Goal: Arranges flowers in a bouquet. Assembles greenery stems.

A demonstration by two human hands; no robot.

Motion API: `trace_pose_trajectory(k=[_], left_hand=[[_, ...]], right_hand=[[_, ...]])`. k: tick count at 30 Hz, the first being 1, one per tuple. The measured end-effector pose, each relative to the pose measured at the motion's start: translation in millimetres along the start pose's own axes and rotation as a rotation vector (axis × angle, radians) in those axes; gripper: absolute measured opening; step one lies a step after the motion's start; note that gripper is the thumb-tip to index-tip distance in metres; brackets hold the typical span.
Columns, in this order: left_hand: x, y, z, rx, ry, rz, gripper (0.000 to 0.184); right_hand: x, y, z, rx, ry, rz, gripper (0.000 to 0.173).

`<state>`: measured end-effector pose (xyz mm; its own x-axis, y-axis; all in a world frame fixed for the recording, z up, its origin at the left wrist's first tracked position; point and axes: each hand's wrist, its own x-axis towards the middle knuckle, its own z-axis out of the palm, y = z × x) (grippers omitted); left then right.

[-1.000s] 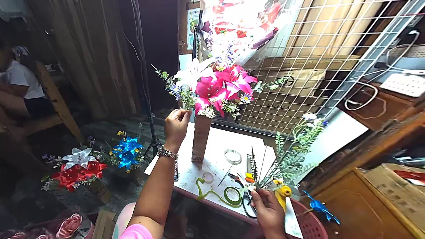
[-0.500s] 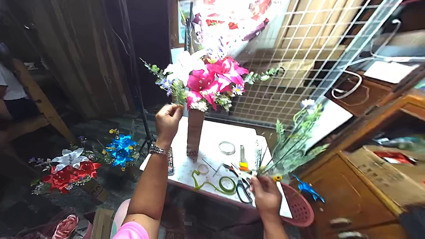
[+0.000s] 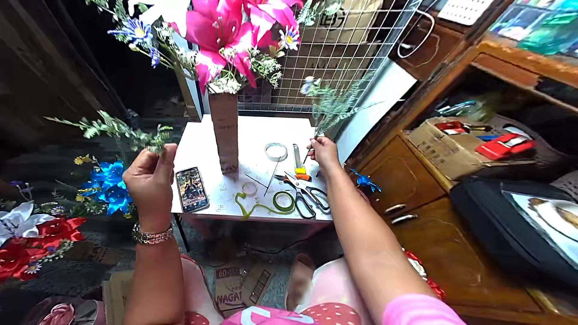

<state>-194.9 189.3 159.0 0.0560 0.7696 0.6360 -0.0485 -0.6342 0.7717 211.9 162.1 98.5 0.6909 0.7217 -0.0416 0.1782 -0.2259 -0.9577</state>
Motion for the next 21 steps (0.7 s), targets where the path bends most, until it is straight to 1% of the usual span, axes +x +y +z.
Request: trace_pose_trajectory(k=[2,5,6,8,10,11,13,15,18,21], left_hand=[[-14,-13,1,-0.062,0.014,-0.156,0.007],[-29,-33,5,-0.185,0.022,-0.407,0.012],[-32,-37,7,-0.219,0.011,-0.466,0.013],[-33,-39,7,-0.276,-0.001,-0.535,0.015],[-28,-39,5,-0.324,0.002,-0.558,0.017],[-25,-39,3,-0.337,-0.001,-0.562,0.018],[-26,-40,-3,-0.358,-0.015,-0.551,0.016],[-25,-41,-10,-0.370,-0.029,-0.513,0.014],[-25,-40,-15,-0.391,-0.007,-0.490,0.012],[-24,-39,-14,-0.400,0.033,-0.543,0.014]], right_hand=[[13,7,12,-0.087,-0.065,0.074,0.034],[22,11,26,-0.260,-0.132,0.153,0.037],[20,10,28,-0.350,-0.133,0.157,0.037],[9,0,32,-0.581,-0.105,0.050,0.037],[-3,-12,39,-0.712,-0.105,-0.172,0.032],[-7,-13,44,-0.734,-0.165,-0.295,0.029],[-15,-8,53,-0.778,-0.379,-0.434,0.023],[-23,-4,65,-0.820,-0.538,-0.437,0.022],[-29,4,83,-0.832,-0.627,-0.425,0.019],[-48,-2,103,-0.969,-0.676,-0.296,0.022]])
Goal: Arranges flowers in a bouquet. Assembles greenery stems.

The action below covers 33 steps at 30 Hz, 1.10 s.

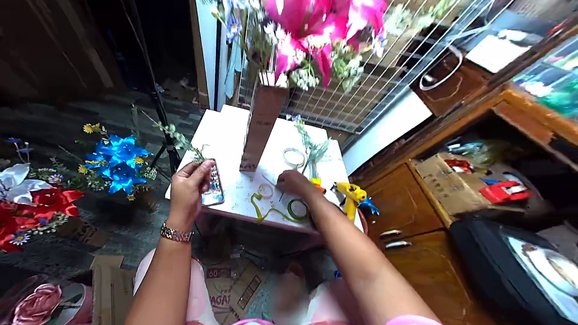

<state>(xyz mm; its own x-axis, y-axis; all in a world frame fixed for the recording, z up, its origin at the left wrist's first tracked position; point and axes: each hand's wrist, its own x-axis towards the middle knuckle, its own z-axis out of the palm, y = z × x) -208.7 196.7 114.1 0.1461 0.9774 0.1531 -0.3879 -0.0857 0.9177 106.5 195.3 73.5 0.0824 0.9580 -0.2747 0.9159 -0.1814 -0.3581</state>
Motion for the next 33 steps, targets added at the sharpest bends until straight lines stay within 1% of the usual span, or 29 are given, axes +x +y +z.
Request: trace_pose_trajectory(k=[3,6,8,11,14,16,17,19,21,23,26,28,30,32,33], left_hand=[[6,-1,4,-0.049,0.024,-0.052,0.019],[5,-7,4,-0.031,0.007,-0.065,0.019],[4,-9,4,-0.007,-0.011,-0.064,0.018],[3,-8,5,-0.011,-0.020,-0.077,0.017],[0,-6,5,-0.095,-0.051,-0.132,0.016],[-2,-5,4,-0.151,-0.086,-0.188,0.015],[-2,-5,4,-0.169,-0.102,-0.206,0.015],[-2,-6,6,-0.166,-0.143,-0.214,0.015],[-3,-8,8,-0.153,-0.199,-0.189,0.017],[-3,-10,9,-0.179,-0.250,-0.163,0.019],[-6,-11,8,-0.208,-0.274,-0.154,0.019],[-7,-9,7,-0.178,-0.221,-0.138,0.019],[-4,-9,7,-0.165,-0.127,-0.127,0.019],[-9,-10,4,-0.093,-0.118,-0.128,0.014],[-10,-12,3,-0.049,-0.136,-0.125,0.011]], right_hand=[[10,-17,3,-0.109,-0.100,0.143,0.031],[14,-21,4,-0.111,-0.161,0.202,0.034],[12,-22,5,-0.082,-0.147,0.202,0.036],[-3,-26,0,0.014,-0.036,0.172,0.036],[-29,-35,-12,0.195,0.133,0.070,0.028],[-49,-53,-16,0.346,0.184,-0.022,0.018],[-60,-64,-16,0.478,0.185,-0.100,0.012],[-81,-86,-12,0.749,0.116,-0.303,0.004],[-91,-102,-6,0.825,0.048,-0.451,0.006],[-94,-112,-2,0.837,0.022,-0.494,0.007],[-93,-117,1,0.819,0.040,-0.469,0.007],[-90,-111,3,0.800,0.073,-0.426,0.006],[-83,-99,5,0.750,0.140,-0.319,0.005],[-78,-91,10,0.741,0.159,-0.231,0.008],[-78,-94,11,0.754,0.146,-0.247,0.008]])
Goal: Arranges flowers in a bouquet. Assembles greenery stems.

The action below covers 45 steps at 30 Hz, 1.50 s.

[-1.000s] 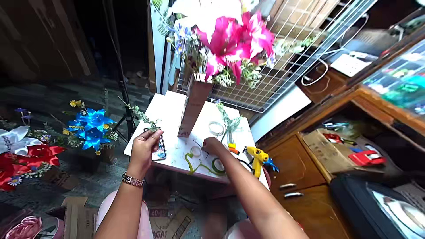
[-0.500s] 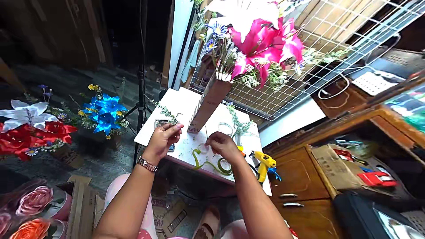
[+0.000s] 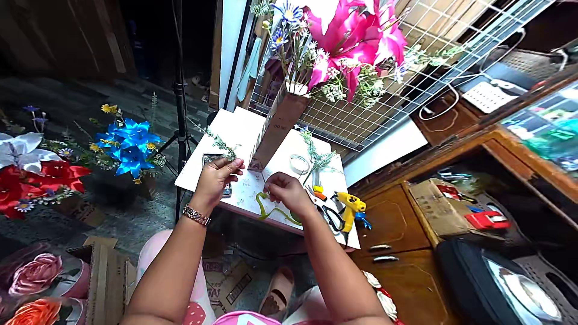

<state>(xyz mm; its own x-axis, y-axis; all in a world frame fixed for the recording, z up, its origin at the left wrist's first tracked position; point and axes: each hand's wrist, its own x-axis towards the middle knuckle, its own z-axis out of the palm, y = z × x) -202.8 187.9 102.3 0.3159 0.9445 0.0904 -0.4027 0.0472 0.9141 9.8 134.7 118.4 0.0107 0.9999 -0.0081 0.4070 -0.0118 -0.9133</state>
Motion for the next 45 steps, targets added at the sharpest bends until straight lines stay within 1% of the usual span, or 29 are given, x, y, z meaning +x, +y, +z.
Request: trace_pose_trajectory(k=[2,4,6,8,13,18,22,31,35,37,39,41,43,45], left_hand=[[-1,-4,0,0.062,-0.070,-0.003,0.011],[0,-8,4,0.036,-0.122,-0.015,0.012],[2,-7,6,-0.055,-0.133,-0.035,0.015],[4,-4,4,-0.162,-0.135,-0.058,0.018],[1,0,2,-0.344,-0.200,-0.106,0.024],[1,-1,3,-0.408,-0.215,-0.118,0.025],[2,-3,2,-0.440,-0.247,-0.114,0.024],[3,-6,1,-0.411,-0.242,-0.100,0.023],[2,-4,0,-0.304,-0.222,-0.065,0.022],[2,-2,-1,-0.246,-0.209,-0.047,0.021],[3,-2,-1,-0.216,-0.202,-0.025,0.019],[5,-2,0,-0.212,-0.191,-0.017,0.019],[8,-2,0,-0.227,-0.195,-0.014,0.021],[9,-1,0,-0.234,-0.222,-0.007,0.023]], right_hand=[[-2,-8,12,0.062,-0.052,-0.078,0.005],[-5,-14,23,0.074,-0.066,-0.124,0.007],[-5,-18,26,0.019,-0.031,-0.142,0.014],[-7,-23,26,-0.054,0.011,-0.185,0.017],[-14,-35,24,-0.187,0.058,-0.295,0.013],[-14,-38,24,-0.229,0.063,-0.320,0.015],[-14,-39,24,-0.202,0.044,-0.334,0.015],[-14,-38,25,-0.214,0.075,-0.360,0.016],[-17,-42,28,-0.226,0.107,-0.331,0.015],[-20,-44,31,-0.285,0.144,-0.338,0.015],[-22,-43,36,-0.381,0.202,-0.386,0.015],[-22,-40,41,-0.418,0.247,-0.425,0.016],[-22,-40,42,-0.336,0.223,-0.403,0.017],[-22,-43,39,-0.074,0.113,-0.280,0.017]])
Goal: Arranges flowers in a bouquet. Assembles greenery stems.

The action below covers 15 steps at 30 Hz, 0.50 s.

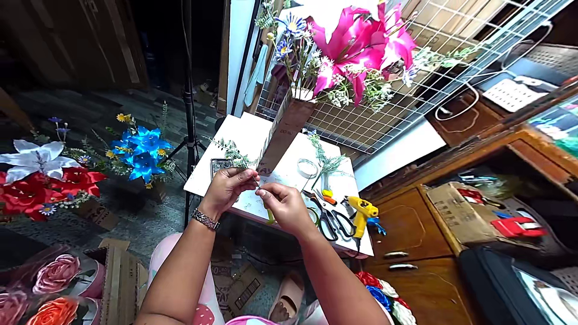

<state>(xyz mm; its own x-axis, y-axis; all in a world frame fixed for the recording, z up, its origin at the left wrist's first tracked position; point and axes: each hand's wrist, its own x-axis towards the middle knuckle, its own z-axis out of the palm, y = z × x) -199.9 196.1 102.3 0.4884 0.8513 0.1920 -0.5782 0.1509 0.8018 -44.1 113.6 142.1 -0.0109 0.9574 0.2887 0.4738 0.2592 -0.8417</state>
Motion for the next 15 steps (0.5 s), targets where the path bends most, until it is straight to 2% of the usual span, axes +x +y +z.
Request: trace_pose_trajectory(k=[2,3,6,11,13,15], left_hand=[[1,0,2,0.007,-0.004,-0.007,0.024],[1,-2,3,-0.009,0.009,-0.008,0.024],[4,-5,8,-0.087,0.058,0.015,0.024],[6,-6,8,-0.104,-0.020,0.076,0.023],[-1,-7,3,-0.031,-0.014,0.107,0.016],[-1,-8,2,0.002,-0.009,0.125,0.013]], right_hand=[[2,1,-1,0.215,-0.045,0.082,0.019],[2,3,-1,0.223,-0.041,0.083,0.019],[3,4,2,0.096,0.002,0.051,0.016],[4,5,2,0.078,0.017,-0.010,0.018],[1,5,7,0.066,0.027,-0.078,0.021],[-4,-5,-1,0.018,0.108,-0.260,0.020]])
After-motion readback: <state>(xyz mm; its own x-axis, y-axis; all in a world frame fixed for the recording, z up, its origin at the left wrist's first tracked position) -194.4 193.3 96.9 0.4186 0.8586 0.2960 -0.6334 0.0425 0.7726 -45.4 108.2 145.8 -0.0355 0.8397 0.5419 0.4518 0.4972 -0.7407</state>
